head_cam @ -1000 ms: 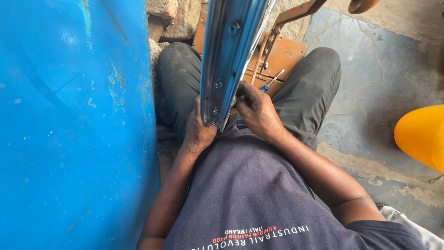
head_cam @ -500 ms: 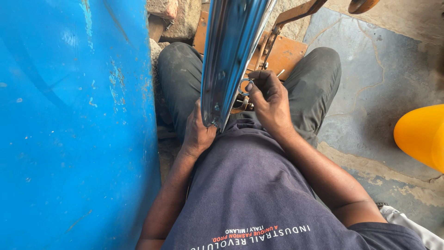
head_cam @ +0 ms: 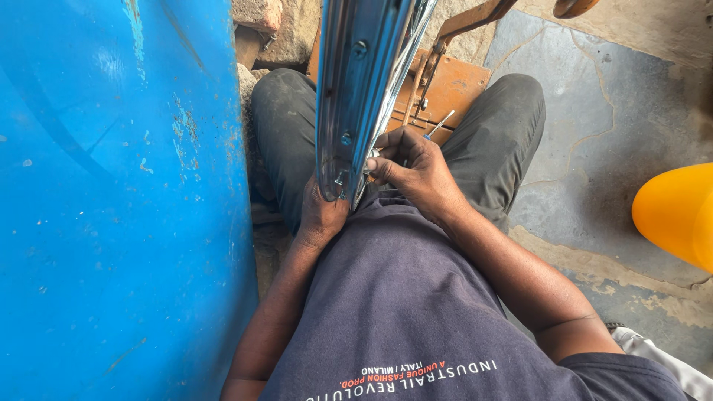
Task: The person sits on the ground and works on a bicycle wheel held between their legs. They use a spoke wrench to tighten the nipples on the wheel rim, rotating the wheel to access different spokes.
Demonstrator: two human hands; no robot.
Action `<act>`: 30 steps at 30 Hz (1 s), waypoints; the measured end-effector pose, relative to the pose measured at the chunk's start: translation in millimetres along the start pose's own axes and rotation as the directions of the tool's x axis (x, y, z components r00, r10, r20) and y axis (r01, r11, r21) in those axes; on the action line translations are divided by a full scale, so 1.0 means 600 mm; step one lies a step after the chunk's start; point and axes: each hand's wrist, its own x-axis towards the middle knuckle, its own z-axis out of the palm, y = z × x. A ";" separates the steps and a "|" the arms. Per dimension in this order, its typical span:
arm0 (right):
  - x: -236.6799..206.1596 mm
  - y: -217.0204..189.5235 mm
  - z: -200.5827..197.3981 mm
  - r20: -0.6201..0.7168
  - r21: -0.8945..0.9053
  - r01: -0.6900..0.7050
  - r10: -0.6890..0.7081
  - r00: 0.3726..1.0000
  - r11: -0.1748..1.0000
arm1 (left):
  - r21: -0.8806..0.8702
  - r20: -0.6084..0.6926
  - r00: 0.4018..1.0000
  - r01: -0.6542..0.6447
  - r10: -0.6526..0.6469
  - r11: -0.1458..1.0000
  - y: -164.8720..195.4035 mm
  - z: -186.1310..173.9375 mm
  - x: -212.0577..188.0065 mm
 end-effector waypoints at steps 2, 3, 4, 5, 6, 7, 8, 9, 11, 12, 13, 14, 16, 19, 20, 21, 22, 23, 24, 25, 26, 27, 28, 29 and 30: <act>0.004 -0.001 0.001 0.038 0.050 0.025 -0.027 0.999 0.998 | 0.023 -0.005 0.999 -0.032 0.032 0.999 0.000 -0.003 0.002; 0.005 -0.003 0.001 0.057 0.075 0.037 -0.042 0.997 0.996 | 0.034 -0.007 0.999 -0.047 0.047 0.998 0.000 -0.004 0.003; 0.005 -0.004 0.000 0.071 0.070 0.017 -0.022 0.997 0.997 | 0.013 0.005 0.999 -0.031 0.031 0.999 -0.001 -0.005 0.004; 0.004 -0.006 -0.002 0.084 0.066 -0.005 -0.001 0.996 0.998 | -0.009 0.018 1.000 -0.014 0.015 1.000 -0.001 -0.006 0.004; 0.003 -0.007 -0.003 0.095 0.060 -0.026 0.020 0.995 0.998 | -0.031 0.033 0.999 0.002 -0.001 1.000 -0.002 -0.007 0.004; 0.001 -0.008 -0.004 0.072 0.052 -0.041 0.037 0.997 0.998 | -0.037 0.024 0.999 -0.036 0.037 0.999 -0.003 -0.008 0.004; 0.000 -0.008 -0.003 0.049 0.043 -0.056 0.054 0.997 0.998 | -0.041 0.014 0.997 -0.075 0.076 0.996 -0.004 -0.008 0.003; -0.002 -0.008 -0.002 0.026 0.035 -0.072 0.071 0.997 0.997 | -0.046 0.006 0.994 -0.113 0.113 0.993 -0.005 -0.009 0.002; -0.005 -0.004 0.003 0.026 -0.068 0.010 -0.009 1.000 0.998 | -0.005 -0.037 0.952 -0.304 0.303 0.953 -0.009 -0.013 0.002; -0.005 -0.002 0.005 0.031 -0.120 0.053 -0.049 0.998 0.991 | 0.020 -0.056 0.917 -0.394 0.395 0.919 -0.011 -0.015 0.002; -0.004 0.001 0.008 0.010 -0.168 0.098 -0.098 0.995 0.981 | 0.015 -0.069 0.919 -0.389 0.389 0.921 -0.012 -0.015 0.001; -0.003 0.005 0.012 -0.010 -0.215 0.143 -0.148 0.989 0.966 | 0.011 -0.081 0.920 -0.385 0.384 0.923 -0.013 -0.015 0.002; 0.001 0.010 0.011 -0.037 -0.296 0.143 -0.161 0.986 0.944 | -0.014 -0.052 0.957 -0.285 0.284 0.958 -0.014 -0.015 0.003; 0.005 0.015 0.007 0.008 -0.256 0.109 -0.110 0.994 0.961 | -0.027 0.042 0.997 -0.058 0.059 0.998 -0.015 -0.015 0.003; 0.003 0.015 0.006 0.062 -0.146 0.151 -0.144 0.988 0.978 | -0.019 0.052 0.998 -0.040 0.041 0.999 -0.015 -0.014 0.003; 0.001 0.015 0.005 0.108 -0.033 0.186 -0.181 0.978 0.982 | -0.012 0.064 0.998 -0.025 0.026 1.000 -0.015 -0.013 0.002; 0.000 0.013 0.002 0.101 -0.038 0.171 -0.167 0.981 0.985 | 0.020 0.066 0.996 -0.056 0.055 0.998 -0.016 -0.012 0.003; -0.002 0.011 -0.001 0.094 -0.042 0.155 -0.151 0.984 0.987 | 0.053 0.071 0.994 -0.087 0.083 0.995 -0.016 -0.012 0.004; -0.004 0.009 -0.002 0.090 -0.044 0.139 -0.134 0.987 0.989 | 0.086 0.075 0.991 -0.115 0.108 0.990 -0.017 -0.011 0.003; -0.005 0.008 0.000 0.067 -0.114 0.110 -0.103 0.992 0.987 | 0.062 0.037 0.978 -0.205 0.203 0.977 -0.018 -0.011 0.003; -0.006 0.007 0.003 0.041 -0.181 0.078 -0.072 0.997 0.980 | 0.041 0.000 0.955 -0.296 0.296 0.954 -0.018 -0.011 0.003; -0.007 0.007 0.005 0.011 -0.248 0.045 -0.043 0.999 0.968 | 0.022 -0.040 0.922 -0.386 0.386 0.922 -0.018 -0.011 0.003; -0.008 0.006 0.005 0.007 -0.280 0.102 -0.104 0.995 0.955 | 0.016 -0.043 0.926 -0.375 0.375 0.927 -0.018 -0.011 0.002; -0.009 0.007 0.007 0.008 -0.311 0.158 -0.163 0.987 0.937 | 0.012 -0.046 0.931 -0.363 0.363 0.932 -0.018 -0.011 0.000; -0.008 0.008 0.009 0.012 -0.341 0.214 -0.223 0.975 0.916 | 0.008 -0.050 0.935 -0.350 0.350 0.937 -0.018 -0.012 -0.002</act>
